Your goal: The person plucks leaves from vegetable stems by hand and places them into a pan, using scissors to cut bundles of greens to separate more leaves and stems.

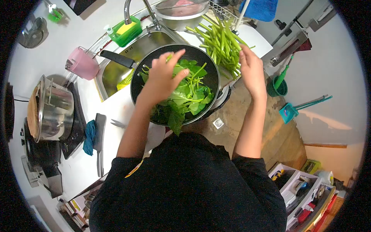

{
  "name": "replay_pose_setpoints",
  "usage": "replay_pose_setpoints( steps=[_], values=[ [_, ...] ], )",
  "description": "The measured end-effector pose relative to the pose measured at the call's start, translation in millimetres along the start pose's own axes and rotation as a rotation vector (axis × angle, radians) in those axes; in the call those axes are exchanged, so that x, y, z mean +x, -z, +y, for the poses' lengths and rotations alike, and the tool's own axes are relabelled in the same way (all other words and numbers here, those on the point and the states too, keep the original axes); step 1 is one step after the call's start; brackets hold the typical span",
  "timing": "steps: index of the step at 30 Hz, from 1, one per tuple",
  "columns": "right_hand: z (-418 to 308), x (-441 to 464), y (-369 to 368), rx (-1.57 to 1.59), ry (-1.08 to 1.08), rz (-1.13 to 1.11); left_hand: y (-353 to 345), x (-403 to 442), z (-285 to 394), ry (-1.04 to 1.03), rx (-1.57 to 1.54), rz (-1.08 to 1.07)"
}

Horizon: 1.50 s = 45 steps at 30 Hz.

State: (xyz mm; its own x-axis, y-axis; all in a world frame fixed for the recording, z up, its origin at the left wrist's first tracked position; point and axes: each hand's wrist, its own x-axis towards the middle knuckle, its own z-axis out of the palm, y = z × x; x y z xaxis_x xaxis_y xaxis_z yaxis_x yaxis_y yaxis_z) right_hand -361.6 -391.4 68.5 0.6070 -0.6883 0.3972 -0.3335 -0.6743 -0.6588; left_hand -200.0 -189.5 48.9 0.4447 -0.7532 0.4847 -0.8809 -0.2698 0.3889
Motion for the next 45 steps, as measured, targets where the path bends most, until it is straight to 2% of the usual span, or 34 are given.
replay_pose_setpoints(
  steps=[3, 4, 7, 11, 12, 13, 14, 15, 17, 20, 23, 25, 27, 29, 31, 33, 36, 37, 39, 42, 45],
  values=[
    [10, 23, -5, -0.062, 0.027, 0.026, 37, 15, -11, -0.009, -0.398, 0.002],
    [4, 30, -5, -0.072, -0.068, -0.009, 54, 15, -10, 0.094, -0.481, -0.054],
    [45, 57, -30, -0.120, 0.075, 0.078, 69, 5, -25, 0.057, -0.317, -0.024],
    [88, 76, -59, -0.392, 0.014, -0.022, 53, -26, -26, 0.125, -0.088, -0.370],
    [104, 79, -68, -0.407, 0.018, -0.008, 32, -31, -28, 0.140, -0.146, -0.470],
    [101, 80, -71, -0.448, 0.006, 0.000, 13, -35, -27, 0.122, -0.196, -0.536],
    [95, 75, -72, -0.487, -0.003, 0.006, 15, -31, -7, 0.223, -0.099, -0.704],
    [91, 72, -72, -0.526, -0.011, 0.013, 6, -32, -6, 0.207, -0.053, -0.718],
    [83, 70, -70, -0.530, -0.017, 0.038, 5, -32, -3, 0.209, -0.036, -0.671],
    [89, 71, -65, -0.483, 0.033, 0.071, 48, -26, 0, 0.202, 0.015, -0.528],
    [90, 63, -56, -0.465, 0.073, 0.129, 98, -26, -35, 0.011, -0.121, -0.218],
    [81, 51, -45, -0.454, 0.126, 0.185, 127, -29, -71, 0.199, -0.257, -0.123],
    [88, 40, -33, -0.346, 0.104, 0.205, 127, -37, -136, 0.475, -0.244, -0.133],
    [100, 24, -18, -0.259, 0.055, 0.245, 102, -43, -209, 0.728, -0.296, -0.202],
    [112, 7, -10, -0.184, -0.015, 0.312, 59, -47, -279, 0.704, -0.020, -0.395],
    [110, -12, 0, -0.084, -0.119, 0.325, 23, -42, -321, 0.656, 0.067, -0.631],
    [99, -43, 18, 0.026, -0.256, 0.385, -29, -41, -379, 0.801, 0.322, -0.795],
    [95, -52, 25, 0.058, -0.297, 0.413, -50, -47, -413, 0.899, 0.277, -0.860],
    [105, -73, 45, -0.005, -0.333, 0.423, -32, -31, -385, 0.940, 0.250, -1.092],
    [120, -104, 68, -0.017, -0.360, 0.472, -43, -20, -383, 1.023, 0.197, -1.306],
    [111, -121, 73, -0.040, -0.387, 0.522, -75, -33, -403, 1.046, 0.320, -1.445]
  ],
)
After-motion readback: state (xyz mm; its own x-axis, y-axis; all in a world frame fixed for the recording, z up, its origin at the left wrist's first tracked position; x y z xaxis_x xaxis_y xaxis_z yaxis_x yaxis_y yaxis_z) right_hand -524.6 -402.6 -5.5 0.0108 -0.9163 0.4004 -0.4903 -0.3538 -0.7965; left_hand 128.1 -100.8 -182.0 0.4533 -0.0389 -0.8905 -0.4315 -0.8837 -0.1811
